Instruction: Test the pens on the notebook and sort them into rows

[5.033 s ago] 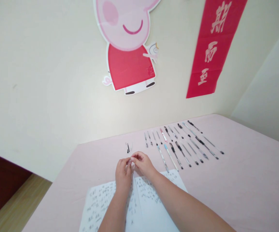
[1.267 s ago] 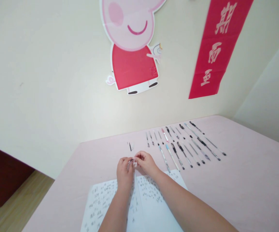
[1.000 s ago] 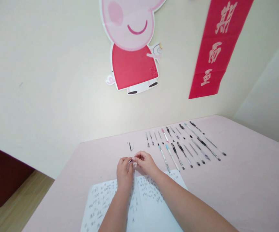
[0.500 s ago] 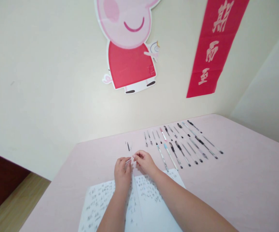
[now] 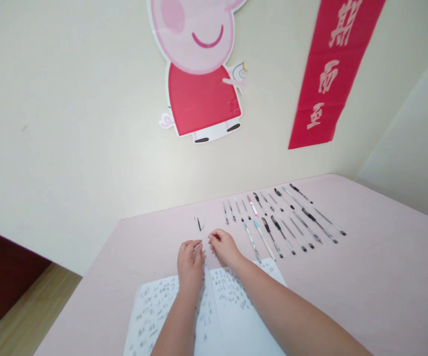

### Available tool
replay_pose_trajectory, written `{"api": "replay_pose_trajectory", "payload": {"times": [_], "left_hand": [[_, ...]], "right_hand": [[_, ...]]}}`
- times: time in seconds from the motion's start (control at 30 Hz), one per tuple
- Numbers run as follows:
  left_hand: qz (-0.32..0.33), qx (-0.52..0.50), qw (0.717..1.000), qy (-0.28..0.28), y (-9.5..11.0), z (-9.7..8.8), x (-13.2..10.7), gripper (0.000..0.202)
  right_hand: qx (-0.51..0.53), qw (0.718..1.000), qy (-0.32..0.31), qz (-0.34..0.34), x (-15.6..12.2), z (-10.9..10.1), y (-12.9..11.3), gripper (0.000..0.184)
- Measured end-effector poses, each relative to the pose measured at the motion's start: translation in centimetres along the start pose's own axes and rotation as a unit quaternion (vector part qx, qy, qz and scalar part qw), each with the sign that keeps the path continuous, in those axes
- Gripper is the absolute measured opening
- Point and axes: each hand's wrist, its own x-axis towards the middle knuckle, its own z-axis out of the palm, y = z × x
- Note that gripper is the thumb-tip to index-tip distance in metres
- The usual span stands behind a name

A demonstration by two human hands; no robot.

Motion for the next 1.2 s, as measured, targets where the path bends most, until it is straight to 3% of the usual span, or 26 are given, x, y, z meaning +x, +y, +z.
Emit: {"api": "replay_pose_trajectory", "payload": {"times": [0.23,0.47,0.63,0.83,1.2], "left_hand": [[-0.008,-0.003,1.000,0.005,0.0,0.0,0.0,0.022],[0.001,-0.003,1.000,0.003,-0.3,0.0,0.0,0.021],[0.005,-0.012,1.000,0.005,-0.3,0.0,-0.1,0.020],[-0.006,-0.014,1.000,0.002,-0.2,-0.2,0.0,0.021],[-0.015,-0.005,1.000,0.002,0.1,-0.2,0.0,0.020]], "right_hand": [[-0.244,0.968,0.022,-0.050,1.6,0.5,-0.3,0.019],[-0.366,0.928,0.029,-0.056,2.3,1.5,-1.2,0.014],[-0.449,0.892,0.015,-0.054,1.7,2.3,-2.5,0.027],[-0.492,0.870,0.004,-0.040,1.8,3.0,-3.1,0.029],[-0.501,0.865,-0.007,-0.022,3.0,3.4,-2.6,0.020]]}}
